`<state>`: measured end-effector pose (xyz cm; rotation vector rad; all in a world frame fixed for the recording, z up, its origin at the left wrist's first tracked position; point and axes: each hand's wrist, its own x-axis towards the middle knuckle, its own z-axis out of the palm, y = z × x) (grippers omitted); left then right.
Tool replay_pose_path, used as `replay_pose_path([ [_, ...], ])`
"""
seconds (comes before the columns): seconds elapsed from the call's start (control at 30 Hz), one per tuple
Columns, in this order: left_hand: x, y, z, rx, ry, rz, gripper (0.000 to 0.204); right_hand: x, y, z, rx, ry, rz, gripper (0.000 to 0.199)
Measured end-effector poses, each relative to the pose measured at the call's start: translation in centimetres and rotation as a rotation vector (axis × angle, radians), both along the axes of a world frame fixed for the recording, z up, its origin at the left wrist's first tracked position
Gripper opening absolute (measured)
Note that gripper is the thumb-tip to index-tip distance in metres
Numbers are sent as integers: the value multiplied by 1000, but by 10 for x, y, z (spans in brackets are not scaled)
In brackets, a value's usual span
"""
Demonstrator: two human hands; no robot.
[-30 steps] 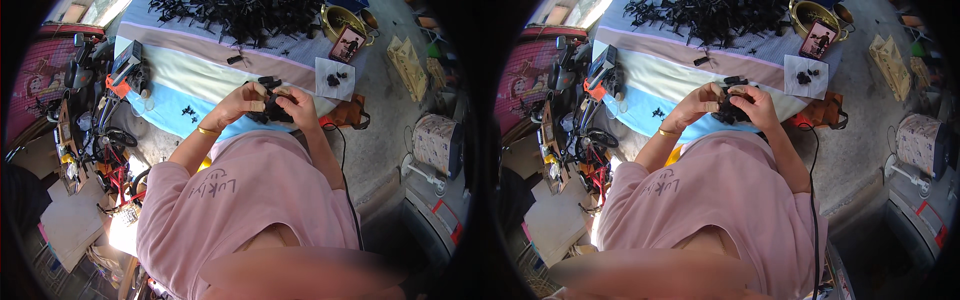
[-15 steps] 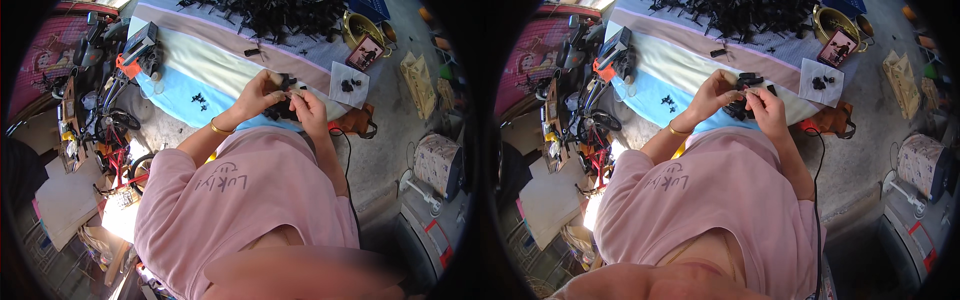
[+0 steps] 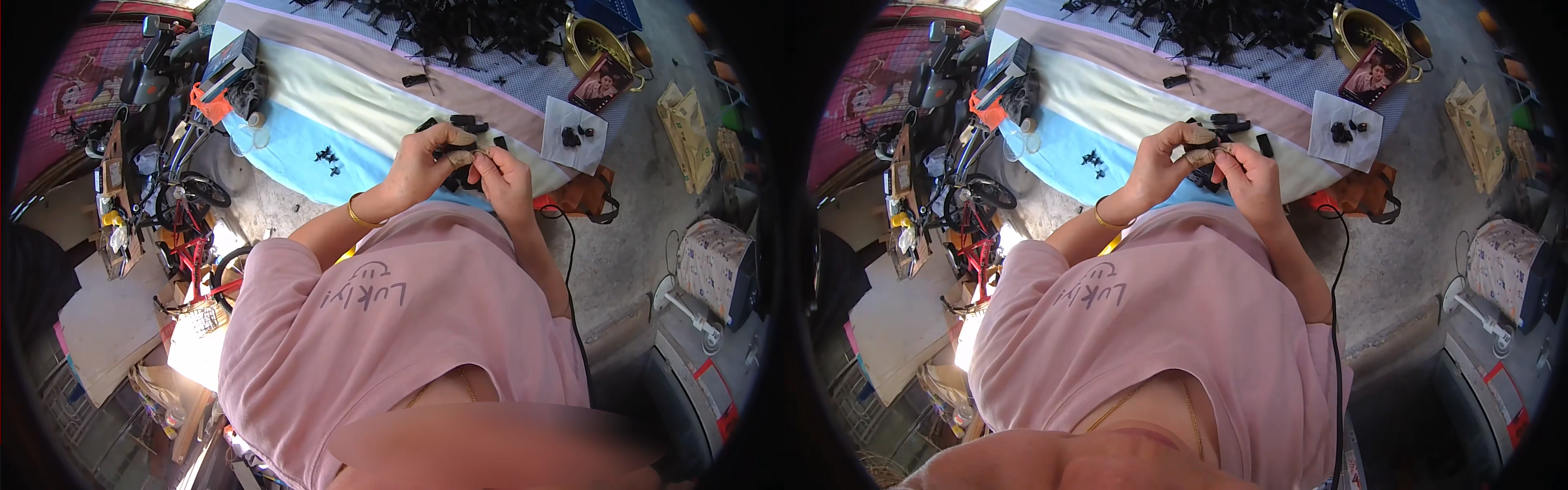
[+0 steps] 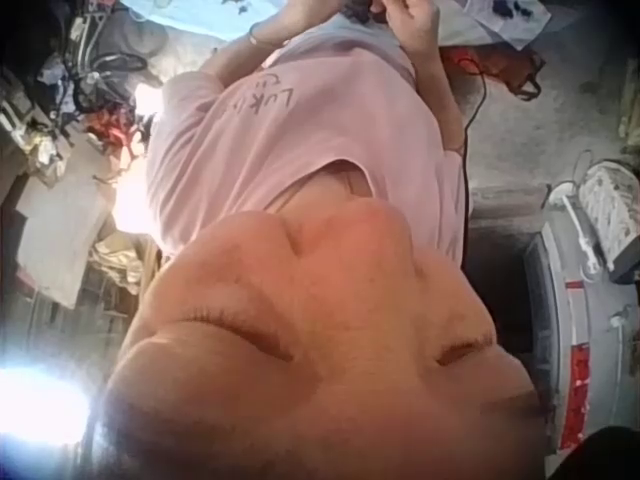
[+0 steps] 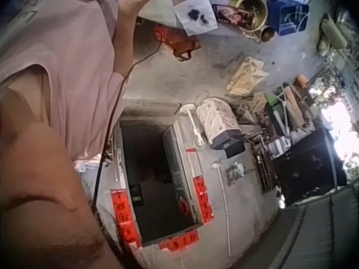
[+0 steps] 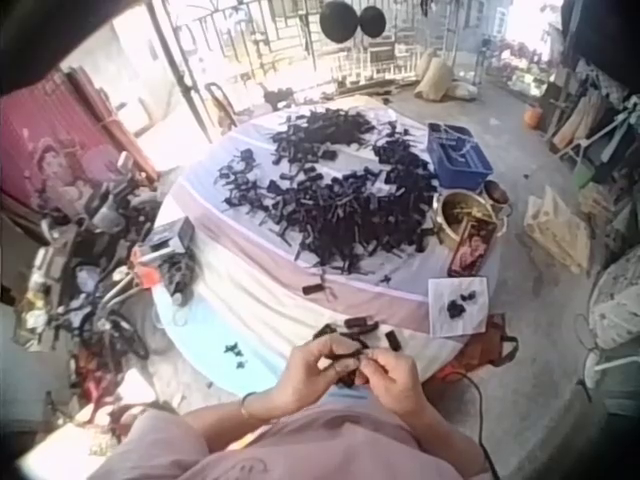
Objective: The person is manually assembling or inspecting small black plastic components on a workbench.
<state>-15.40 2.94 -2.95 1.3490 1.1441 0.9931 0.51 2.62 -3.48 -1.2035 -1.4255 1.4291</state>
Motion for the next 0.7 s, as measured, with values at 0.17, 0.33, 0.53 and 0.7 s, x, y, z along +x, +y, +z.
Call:
replay_pose_path([
  [0.17, 1, 1, -11, 159, 136, 11, 14, -2, -1, -16, -199, 98, -13, 18],
  [0.33, 7, 10, -20, -178, -439, 74, 19, 5, 6, -28, -111, 150, -54, 12],
  [0.53, -3, 21, 0, -703, -883, 19, 23, 19, 3, -11, 73, 68, -100, 21],
  [0.7, 1, 11, -5, -710, -800, -93, 30, 14, 3, 6, 127, 129, -145, 17],
])
